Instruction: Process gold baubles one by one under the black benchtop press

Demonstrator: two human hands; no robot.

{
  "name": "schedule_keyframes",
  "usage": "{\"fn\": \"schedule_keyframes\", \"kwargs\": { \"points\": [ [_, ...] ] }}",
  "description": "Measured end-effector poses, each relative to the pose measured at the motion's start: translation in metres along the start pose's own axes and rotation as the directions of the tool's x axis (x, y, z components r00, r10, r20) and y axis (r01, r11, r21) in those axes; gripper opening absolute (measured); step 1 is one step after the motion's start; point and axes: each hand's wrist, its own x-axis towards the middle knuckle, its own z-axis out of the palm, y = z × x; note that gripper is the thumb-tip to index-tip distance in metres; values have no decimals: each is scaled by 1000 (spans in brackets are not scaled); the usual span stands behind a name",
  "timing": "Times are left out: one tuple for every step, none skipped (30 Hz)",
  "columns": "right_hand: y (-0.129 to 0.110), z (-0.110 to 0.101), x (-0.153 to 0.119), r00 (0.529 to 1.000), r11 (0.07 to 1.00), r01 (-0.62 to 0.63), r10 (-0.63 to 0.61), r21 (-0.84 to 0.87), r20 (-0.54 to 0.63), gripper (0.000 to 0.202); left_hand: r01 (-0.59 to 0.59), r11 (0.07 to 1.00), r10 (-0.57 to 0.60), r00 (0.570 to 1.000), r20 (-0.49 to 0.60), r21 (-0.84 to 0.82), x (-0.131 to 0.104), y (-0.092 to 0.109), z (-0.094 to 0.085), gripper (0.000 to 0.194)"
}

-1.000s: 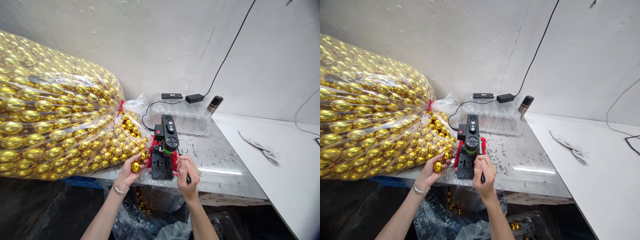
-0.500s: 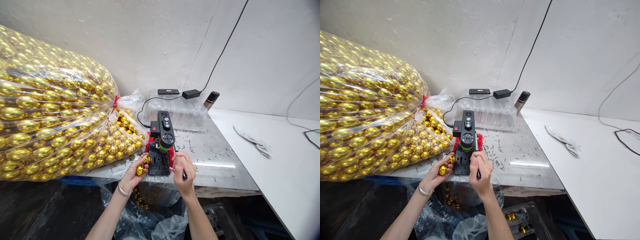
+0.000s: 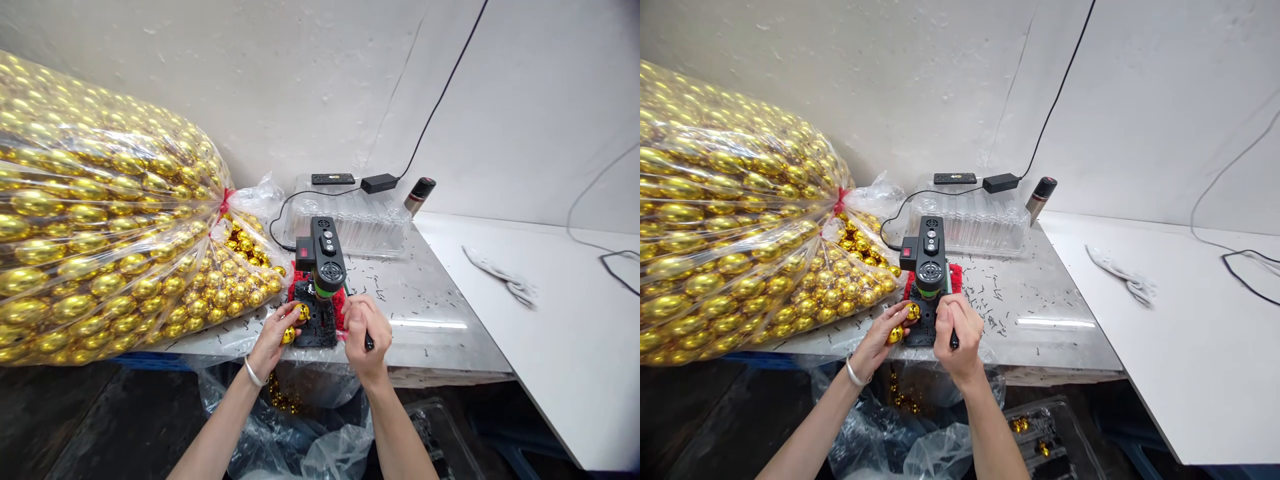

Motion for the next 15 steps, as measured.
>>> {"fn": "schedule_keyframes", "kwargs": {
  "points": [
    [0,0,3,1000,1000,4,-4,5,-6,27,-47,997,47,999,-7,60,4,-3,3,37],
    [0,0,6,1000,1000,8,-8,8,-12,27,-93,988,95,995,-8,122,8,-7,6,38],
    [0,0,9,1000,1000,11,-11,11,-18,27,-143,972,145,989,-1,187,12,-10,8,38],
    [1,0,11,1000,1000,14,-14,11,-22,27,-198,947,201,979,15,253,15,-13,10,37],
    [1,0,12,1000,1000,15,-15,9,-24,27,-256,911,257,966,39,324,18,-15,11,35],
    [2,0,13,1000,1000,17,-17,7,-24,27,-311,863,312,948,66,398,21,-17,11,33],
    [2,0,13,1000,1000,18,-18,4,-20,27,-357,804,358,929,92,477,22,-18,11,32],
    [3,0,12,1000,1000,22,-22,2,-16,27,-387,734,393,912,116,558,23,-19,11,32],
    [3,0,11,1000,1000,28,-28,0,-11,26,-399,660,415,900,133,637,22,-18,11,33],
    [4,0,9,999,999,35,-35,-1,-7,26,-395,588,423,894,148,706,20,-17,11,35],
    [4,0,8,999,999,42,-42,-2,-3,25,-387,526,424,891,161,757,19,-15,11,36],
    [5,-1,7,999,999,48,-48,-3,-1,25,-386,482,425,888,175,786,17,-14,12,35],
    [5,-1,6,999,999,51,-51,-5,1,25,-395,463,429,883,188,793,15,-12,13,34],
    [5,-1,6,999,999,52,-52,-7,2,25,-409,469,435,878,199,783,13,-10,14,32],
    [4,-2,5,999,999,52,-51,-11,4,25,-422,492,440,875,201,762,12,-9,15,30]
  ]
}}
